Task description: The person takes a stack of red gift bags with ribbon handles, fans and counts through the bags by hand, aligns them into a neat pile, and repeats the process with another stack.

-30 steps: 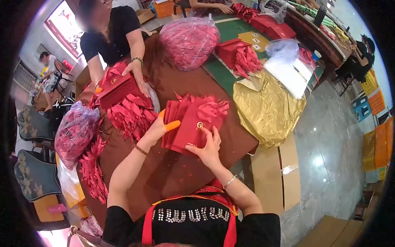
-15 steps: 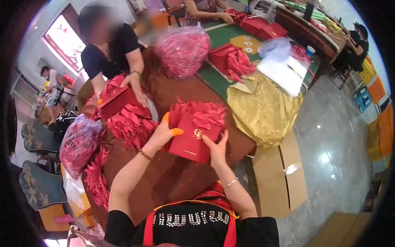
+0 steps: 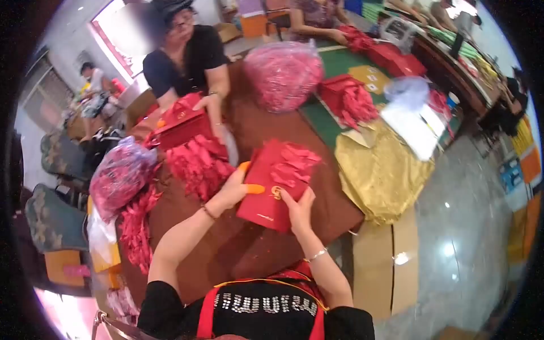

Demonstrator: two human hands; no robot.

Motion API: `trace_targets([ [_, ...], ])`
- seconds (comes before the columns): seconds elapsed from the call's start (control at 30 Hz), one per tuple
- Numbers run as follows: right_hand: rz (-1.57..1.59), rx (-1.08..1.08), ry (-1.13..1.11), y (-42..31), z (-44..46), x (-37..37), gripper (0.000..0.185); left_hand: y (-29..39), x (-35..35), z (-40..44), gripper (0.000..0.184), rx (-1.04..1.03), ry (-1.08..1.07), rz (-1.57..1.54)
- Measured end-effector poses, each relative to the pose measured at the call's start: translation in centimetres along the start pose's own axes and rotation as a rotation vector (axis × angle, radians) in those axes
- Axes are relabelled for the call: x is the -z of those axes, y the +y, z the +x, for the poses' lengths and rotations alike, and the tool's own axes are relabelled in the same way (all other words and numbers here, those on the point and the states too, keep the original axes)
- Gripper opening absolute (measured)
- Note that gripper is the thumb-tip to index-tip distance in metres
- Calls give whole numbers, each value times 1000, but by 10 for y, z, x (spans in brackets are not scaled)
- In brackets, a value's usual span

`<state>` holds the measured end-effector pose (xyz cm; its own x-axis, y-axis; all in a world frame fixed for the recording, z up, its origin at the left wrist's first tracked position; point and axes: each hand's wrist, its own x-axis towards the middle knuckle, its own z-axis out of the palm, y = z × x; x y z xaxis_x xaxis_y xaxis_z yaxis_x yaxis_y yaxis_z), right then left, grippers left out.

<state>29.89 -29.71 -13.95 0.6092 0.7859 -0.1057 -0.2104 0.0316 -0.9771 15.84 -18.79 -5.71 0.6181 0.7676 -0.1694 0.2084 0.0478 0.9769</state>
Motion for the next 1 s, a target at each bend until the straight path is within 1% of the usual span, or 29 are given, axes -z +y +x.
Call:
trace_targets([
  [0.03,-70,41,94,3,1,0,76,0,1,1,74,-24,-20,84],
  [0.07,-86,46,133,-4,3,5,76,11,0,0,74,-29,-49,177],
  [0.1,85,36,141,-13,4,8,82,27,0,-3,73,-36,-71,274],
  [0.13,258,29,139,-18,5,13,88,37,1,-2,72,-58,-135,305],
  [0.17,250,34,156,-19,5,20,88,47,2,-1,71,-77,-192,335],
  [0.2,317,81,144,-19,4,26,82,57,2,-2,71,-126,-247,429],
  [0.23,387,128,132,-19,3,32,76,70,-3,-4,71,-126,-261,426],
  [0.27,367,29,54,-9,6,45,62,84,-10,-5,71,-185,-313,607],
  [0.3,651,-278,170,-2,12,55,56,90,-15,-6,71,-244,-364,788],
  [0.33,663,-250,212,-15,9,61,58,79,-17,-1,75,-342,-359,870],
  [0.37,674,-222,252,-27,6,69,62,80,-21,-4,75,-341,-367,868],
  [0.4,814,-210,191,-15,8,86,59,83,-28,-8,76,-378,-361,964],
  [0.43,778,-48,133,-17,10,94,58,83,-35,-11,78,-413,-354,1058],
  [0.5,581,59,253,-19,8,101,58,74,-46,-14,82,-424,-366,1086],
  [0.53,374,166,319,-14,10,96,56,69,-51,-15,83,-448,-377,1103],
  [0.57,525,11,258,-43,3,80,52,67,-57,-15,84,-474,-388,1120],
  [0.6,543,-50,164,-22,5,78,54,70,-61,-13,88,-393,-469,1135],
  [0.63,562,-110,69,-12,8,76,57,70,-61,-11,88,-397,-473,1131],
  [0.67,560,-109,73,-6,9,80,57,71,-56,-10,91,-380,-471,1137],
  [0.73,451,11,-164,1,10,84,59,72,-49,-11,94,-338,-469,1121],
  [0.77,337,73,-90,-8,14,79,64,71,-48,-13,94,-324,-471,1119],
  [0.83,322,220,11,-44,9,71,67,66,-45,-19,91,-424,-397,996],
  [0.87,332,160,97,-50,8,72,69,64,-44,-22,91,-414,-396,994],
  [0.9,330,153,93,-51,10,75,69,63,-44,-25,89,-435,-361,1005],
  [0.97,232,230,-3,-51,15,79,69,59,-44,-33,87,-479,-290,1028],
  [1.0,158,251,-30,-50,16,78,71,58,-43,-36,87,-475,-288,1029],
])
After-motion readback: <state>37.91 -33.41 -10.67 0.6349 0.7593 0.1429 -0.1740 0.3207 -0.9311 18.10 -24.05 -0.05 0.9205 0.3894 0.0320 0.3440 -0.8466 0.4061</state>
